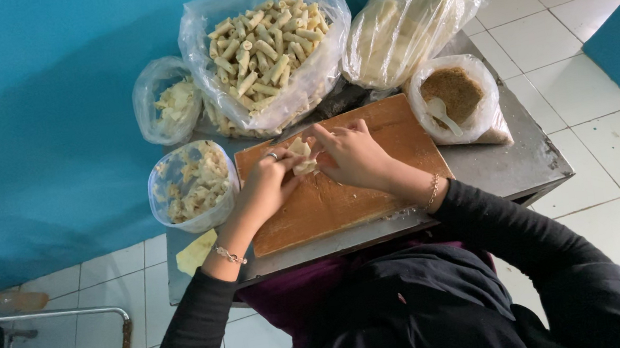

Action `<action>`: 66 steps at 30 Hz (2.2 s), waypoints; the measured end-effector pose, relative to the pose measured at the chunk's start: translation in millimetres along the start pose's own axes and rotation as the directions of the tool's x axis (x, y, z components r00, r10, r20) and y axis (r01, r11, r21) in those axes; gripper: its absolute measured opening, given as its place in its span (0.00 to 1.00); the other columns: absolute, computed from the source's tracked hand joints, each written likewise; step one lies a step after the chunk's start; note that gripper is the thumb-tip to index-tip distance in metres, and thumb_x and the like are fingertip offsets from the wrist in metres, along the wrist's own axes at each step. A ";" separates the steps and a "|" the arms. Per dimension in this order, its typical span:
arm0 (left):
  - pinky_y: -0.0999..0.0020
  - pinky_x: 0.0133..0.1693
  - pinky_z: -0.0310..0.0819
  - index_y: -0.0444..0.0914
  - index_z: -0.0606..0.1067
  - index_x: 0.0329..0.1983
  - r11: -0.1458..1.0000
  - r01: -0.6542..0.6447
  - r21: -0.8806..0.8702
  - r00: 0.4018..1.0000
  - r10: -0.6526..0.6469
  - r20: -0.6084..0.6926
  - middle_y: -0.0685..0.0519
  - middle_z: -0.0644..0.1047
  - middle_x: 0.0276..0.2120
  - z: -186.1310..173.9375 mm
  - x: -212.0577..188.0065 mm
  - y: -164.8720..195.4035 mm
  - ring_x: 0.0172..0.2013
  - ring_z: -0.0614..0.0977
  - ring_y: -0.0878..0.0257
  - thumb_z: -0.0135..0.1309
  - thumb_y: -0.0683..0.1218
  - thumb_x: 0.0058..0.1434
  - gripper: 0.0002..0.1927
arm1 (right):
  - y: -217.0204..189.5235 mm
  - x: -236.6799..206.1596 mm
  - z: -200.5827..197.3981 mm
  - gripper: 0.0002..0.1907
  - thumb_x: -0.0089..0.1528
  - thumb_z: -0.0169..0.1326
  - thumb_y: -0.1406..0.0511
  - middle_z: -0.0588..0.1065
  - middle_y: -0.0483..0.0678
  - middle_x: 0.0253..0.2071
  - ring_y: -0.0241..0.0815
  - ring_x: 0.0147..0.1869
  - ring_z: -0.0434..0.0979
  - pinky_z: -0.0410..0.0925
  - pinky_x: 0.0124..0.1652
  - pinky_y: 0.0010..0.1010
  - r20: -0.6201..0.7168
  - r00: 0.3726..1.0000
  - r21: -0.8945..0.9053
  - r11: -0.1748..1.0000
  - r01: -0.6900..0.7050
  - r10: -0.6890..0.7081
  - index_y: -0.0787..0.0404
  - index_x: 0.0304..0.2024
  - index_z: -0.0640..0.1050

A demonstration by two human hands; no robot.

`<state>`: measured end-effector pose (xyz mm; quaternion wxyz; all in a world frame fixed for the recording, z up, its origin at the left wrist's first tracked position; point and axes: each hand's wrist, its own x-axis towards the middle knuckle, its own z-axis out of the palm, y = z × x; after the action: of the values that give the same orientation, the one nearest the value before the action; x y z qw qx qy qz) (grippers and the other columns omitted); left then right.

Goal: The person tears a thin dough sheet into triangular pieces and arranges the triangles on a wooden board. They then sprinkle a brown filling from a plastic bag onto the dough triangles and press the pieces, continuing to cut and arrange more dough pieces.

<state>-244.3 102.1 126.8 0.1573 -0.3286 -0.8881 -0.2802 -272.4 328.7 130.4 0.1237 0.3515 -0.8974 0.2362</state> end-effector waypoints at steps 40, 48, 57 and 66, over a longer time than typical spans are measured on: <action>0.54 0.47 0.65 0.40 0.80 0.36 0.935 0.032 0.354 0.993 0.009 -0.114 0.52 0.72 0.44 8.7 6.0 -7.7 0.49 0.72 0.52 0.62 0.47 0.61 0.06 | 7.0 14.0 10.5 0.13 0.52 0.65 0.59 0.78 0.40 0.44 0.42 0.58 0.68 0.54 0.48 0.50 -0.147 0.980 -0.113 0.987 0.116 -0.132 0.47 0.40 0.84; 0.55 0.46 0.66 0.41 0.82 0.39 0.942 0.147 0.302 0.982 -0.103 -0.157 0.49 0.71 0.41 7.6 12.4 -3.3 0.46 0.71 0.50 0.61 0.48 0.62 0.07 | 7.4 28.9 27.1 0.06 0.60 0.61 0.58 0.78 0.41 0.39 0.39 0.57 0.70 0.54 0.50 0.53 -0.084 0.992 -0.187 0.980 0.072 -0.089 0.47 0.39 0.84; 0.56 0.43 0.66 0.40 0.82 0.34 0.843 0.054 0.535 0.972 0.078 -0.221 0.52 0.74 0.45 8.2 7.1 3.8 0.49 0.73 0.53 0.60 0.47 0.57 0.06 | 10.3 24.2 33.4 0.07 0.56 0.57 0.63 0.78 0.41 0.45 0.43 0.64 0.64 0.54 0.51 0.60 -0.180 0.938 -0.359 0.907 0.219 -0.298 0.48 0.35 0.84; 0.56 0.45 0.67 0.36 0.81 0.35 0.819 -0.002 0.574 0.970 0.141 -0.198 0.49 0.74 0.47 14.3 11.0 -4.0 0.50 0.73 0.51 0.58 0.45 0.60 0.07 | 12.3 27.7 36.4 0.08 0.57 0.56 0.64 0.78 0.41 0.44 0.42 0.67 0.62 0.53 0.53 0.62 -0.063 0.978 -0.412 0.898 0.155 -0.197 0.50 0.38 0.83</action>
<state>-256.4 113.7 118.9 0.3611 -0.2650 -0.8935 -0.0321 -303.0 302.2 105.8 0.2606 0.3853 -0.8837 0.0510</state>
